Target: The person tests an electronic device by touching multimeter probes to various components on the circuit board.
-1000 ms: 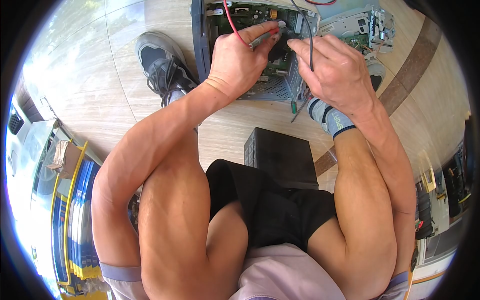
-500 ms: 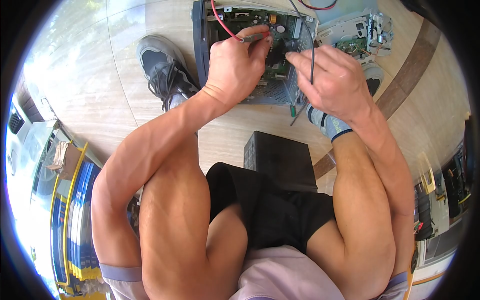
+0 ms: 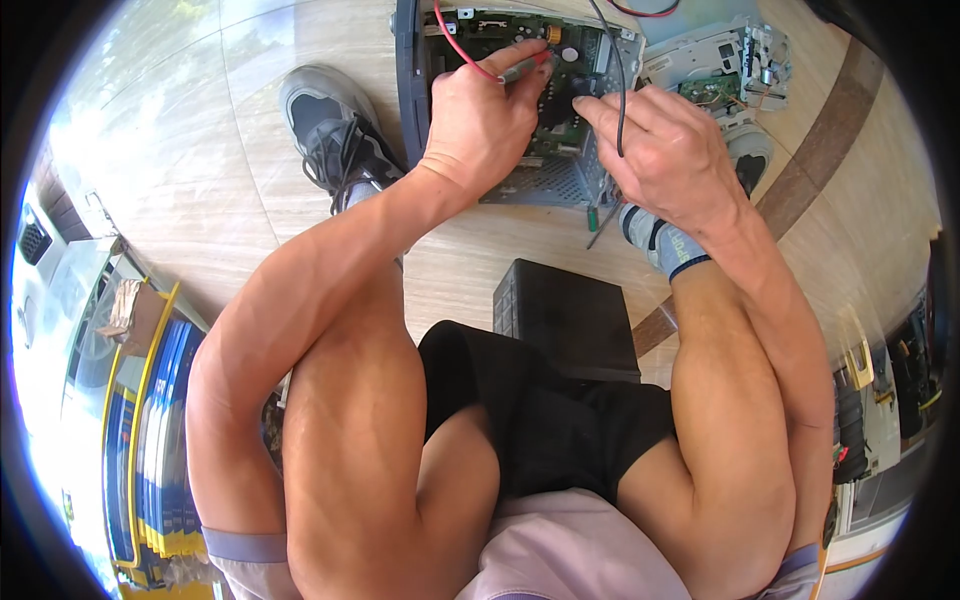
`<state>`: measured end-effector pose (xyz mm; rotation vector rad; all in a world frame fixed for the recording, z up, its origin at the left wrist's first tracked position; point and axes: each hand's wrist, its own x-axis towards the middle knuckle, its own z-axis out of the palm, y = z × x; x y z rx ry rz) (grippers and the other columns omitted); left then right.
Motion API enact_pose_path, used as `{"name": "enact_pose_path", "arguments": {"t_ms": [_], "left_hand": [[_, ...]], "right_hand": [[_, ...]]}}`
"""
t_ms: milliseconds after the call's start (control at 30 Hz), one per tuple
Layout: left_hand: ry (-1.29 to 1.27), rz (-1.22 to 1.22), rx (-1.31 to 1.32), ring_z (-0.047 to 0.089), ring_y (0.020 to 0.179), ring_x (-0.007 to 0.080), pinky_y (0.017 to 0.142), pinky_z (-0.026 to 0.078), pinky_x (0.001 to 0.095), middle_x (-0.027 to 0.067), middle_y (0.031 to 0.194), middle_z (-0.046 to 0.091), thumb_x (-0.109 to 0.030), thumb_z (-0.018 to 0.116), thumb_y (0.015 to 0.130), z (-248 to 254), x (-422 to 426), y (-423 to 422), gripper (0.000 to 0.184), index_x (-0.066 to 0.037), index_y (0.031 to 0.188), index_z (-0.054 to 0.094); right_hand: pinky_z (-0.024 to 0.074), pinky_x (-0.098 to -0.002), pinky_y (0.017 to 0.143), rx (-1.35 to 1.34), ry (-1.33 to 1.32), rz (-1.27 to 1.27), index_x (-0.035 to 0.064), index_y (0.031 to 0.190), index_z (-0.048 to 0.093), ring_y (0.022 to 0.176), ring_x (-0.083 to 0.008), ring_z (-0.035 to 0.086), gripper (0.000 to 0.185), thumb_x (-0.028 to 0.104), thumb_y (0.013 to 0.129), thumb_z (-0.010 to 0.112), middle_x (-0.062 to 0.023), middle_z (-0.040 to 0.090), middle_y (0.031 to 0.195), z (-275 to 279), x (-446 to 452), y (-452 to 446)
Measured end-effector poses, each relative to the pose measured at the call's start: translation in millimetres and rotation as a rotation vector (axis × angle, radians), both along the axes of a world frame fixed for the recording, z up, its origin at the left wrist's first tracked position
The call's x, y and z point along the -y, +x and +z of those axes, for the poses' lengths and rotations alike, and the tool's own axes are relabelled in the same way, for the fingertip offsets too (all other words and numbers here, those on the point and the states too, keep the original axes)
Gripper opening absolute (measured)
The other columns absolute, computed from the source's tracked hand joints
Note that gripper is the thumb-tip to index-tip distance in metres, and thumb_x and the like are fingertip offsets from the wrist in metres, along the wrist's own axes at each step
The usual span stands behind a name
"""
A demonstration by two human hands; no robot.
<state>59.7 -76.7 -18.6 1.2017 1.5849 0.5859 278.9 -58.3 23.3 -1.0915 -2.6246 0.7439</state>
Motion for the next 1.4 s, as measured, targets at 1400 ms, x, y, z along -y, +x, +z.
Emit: {"name": "enact_pose_path", "arguments": {"t_ms": [1400], "left_hand": [[0.063,-0.032,-0.063,0.079,0.087,0.0349,0.079,0.061,0.0387,0.0195,0.094,0.08,-0.019,0.074,0.102,-2.5,-0.8,4.9,0.023,-0.006,0.12,0.08]], "right_hand": [[0.0587,-0.0364,0.076,0.071,-0.053,0.037,0.0067,0.115,0.08,0.085,-0.0236,0.066,0.035,0.014,0.081,0.083,-0.0019,0.066,0.091,-4.8,2.3,1.8]]}}
